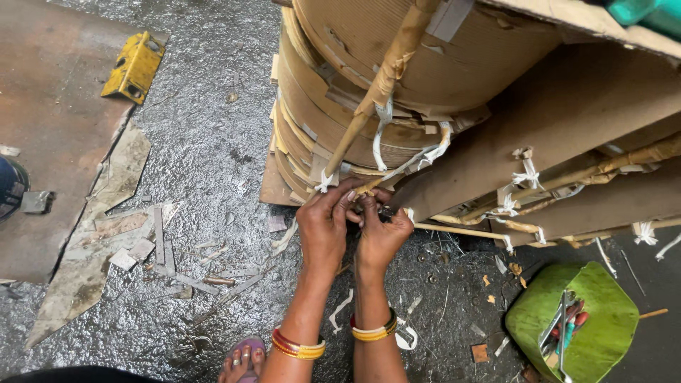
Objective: The person sits on the floor and uses pliers to cut white plastic ties securing a stack of cardboard pieces. They then tie the cardboard pieces together with string and trim the excess with pliers.
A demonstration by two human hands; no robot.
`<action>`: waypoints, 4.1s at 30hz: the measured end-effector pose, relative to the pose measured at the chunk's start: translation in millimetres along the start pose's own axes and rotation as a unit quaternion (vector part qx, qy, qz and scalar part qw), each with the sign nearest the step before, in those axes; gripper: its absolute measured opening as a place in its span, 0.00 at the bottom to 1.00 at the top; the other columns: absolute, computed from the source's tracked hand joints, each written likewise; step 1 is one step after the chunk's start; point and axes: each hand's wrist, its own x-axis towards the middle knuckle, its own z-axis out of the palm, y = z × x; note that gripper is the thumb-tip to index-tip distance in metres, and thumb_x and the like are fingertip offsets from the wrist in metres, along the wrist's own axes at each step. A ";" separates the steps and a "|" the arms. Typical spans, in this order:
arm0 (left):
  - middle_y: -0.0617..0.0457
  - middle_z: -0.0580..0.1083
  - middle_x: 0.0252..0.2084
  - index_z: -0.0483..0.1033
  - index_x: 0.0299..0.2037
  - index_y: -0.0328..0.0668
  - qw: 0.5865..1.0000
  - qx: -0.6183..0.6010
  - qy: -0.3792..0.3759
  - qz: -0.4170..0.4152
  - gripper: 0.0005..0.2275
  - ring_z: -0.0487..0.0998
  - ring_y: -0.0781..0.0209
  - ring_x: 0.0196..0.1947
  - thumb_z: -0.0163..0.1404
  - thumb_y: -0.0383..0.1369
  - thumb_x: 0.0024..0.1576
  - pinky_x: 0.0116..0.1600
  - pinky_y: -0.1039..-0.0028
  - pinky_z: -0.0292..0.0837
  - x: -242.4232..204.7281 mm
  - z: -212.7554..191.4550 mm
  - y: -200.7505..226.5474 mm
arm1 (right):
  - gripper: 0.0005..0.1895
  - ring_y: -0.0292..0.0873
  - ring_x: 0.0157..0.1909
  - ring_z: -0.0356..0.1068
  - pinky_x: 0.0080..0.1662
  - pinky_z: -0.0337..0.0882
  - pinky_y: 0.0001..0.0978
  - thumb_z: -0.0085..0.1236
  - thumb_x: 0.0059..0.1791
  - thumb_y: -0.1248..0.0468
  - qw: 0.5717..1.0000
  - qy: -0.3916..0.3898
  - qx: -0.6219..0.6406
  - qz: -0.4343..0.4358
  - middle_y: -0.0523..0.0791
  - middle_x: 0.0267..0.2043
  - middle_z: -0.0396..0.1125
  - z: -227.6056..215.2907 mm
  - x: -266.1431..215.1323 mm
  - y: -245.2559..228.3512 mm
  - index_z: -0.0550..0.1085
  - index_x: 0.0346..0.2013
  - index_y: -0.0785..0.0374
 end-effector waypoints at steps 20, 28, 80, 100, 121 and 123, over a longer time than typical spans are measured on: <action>0.41 0.74 0.36 0.80 0.39 0.34 0.980 0.159 0.117 0.027 0.05 0.79 0.41 0.34 0.53 0.22 0.56 0.37 0.58 0.73 -15.7 8.2 31.6 | 0.07 0.28 0.27 0.60 0.27 0.57 0.18 0.58 0.50 0.72 0.974 -0.169 0.099 0.111 0.40 0.36 0.68 -19.4 0.1 -24.4 0.78 0.41 0.73; 0.42 0.74 0.34 0.76 0.35 0.33 0.967 0.211 0.098 0.099 0.02 0.77 0.39 0.36 0.53 0.23 0.53 0.40 0.54 0.71 -20.0 10.9 23.0 | 0.08 0.35 0.45 0.70 0.50 0.70 0.24 0.58 0.50 0.73 0.978 -0.201 0.046 0.025 0.44 0.44 0.72 -26.8 4.2 -20.5 0.77 0.43 0.73; 0.46 0.81 0.39 0.81 0.42 0.36 0.997 0.018 -0.016 0.078 0.05 0.84 0.51 0.37 0.54 0.24 0.58 0.40 0.67 0.77 -4.0 -6.1 16.8 | 0.04 0.45 0.37 0.71 0.42 0.70 0.34 0.57 0.55 0.71 0.893 -0.032 -0.322 -0.313 0.50 0.37 0.71 -0.1 13.8 -50.7 0.76 0.39 0.72; 0.45 0.80 0.36 0.81 0.42 0.35 0.996 0.010 0.085 0.018 0.10 0.85 0.55 0.35 0.50 0.16 0.55 0.40 0.69 0.80 -11.9 -5.9 2.4 | 0.07 0.30 0.35 0.65 0.37 0.66 0.20 0.58 0.55 0.68 0.991 -0.049 -0.080 -0.098 0.39 0.34 0.68 -7.2 6.7 -18.9 0.75 0.38 0.71; 0.44 0.74 0.38 0.76 0.39 0.34 0.938 0.272 0.129 0.173 0.06 0.78 0.47 0.26 0.54 0.19 0.53 0.32 0.62 0.73 -20.0 -4.8 -14.3 | 0.08 0.30 0.34 0.61 0.37 0.62 0.22 0.61 0.53 0.70 0.980 -0.131 -0.116 -0.098 0.38 0.30 0.65 -7.1 2.7 -20.0 0.74 0.31 0.69; 0.43 0.75 0.38 0.77 0.41 0.32 0.932 0.294 0.135 0.164 0.08 0.77 0.47 0.25 0.54 0.20 0.52 0.31 0.62 0.72 -21.3 -3.3 -13.8 | 0.07 0.30 0.33 0.61 0.34 0.61 0.22 0.62 0.52 0.70 0.981 -0.152 -0.092 -0.076 0.38 0.32 0.65 -13.3 2.4 -14.8 0.74 0.31 0.69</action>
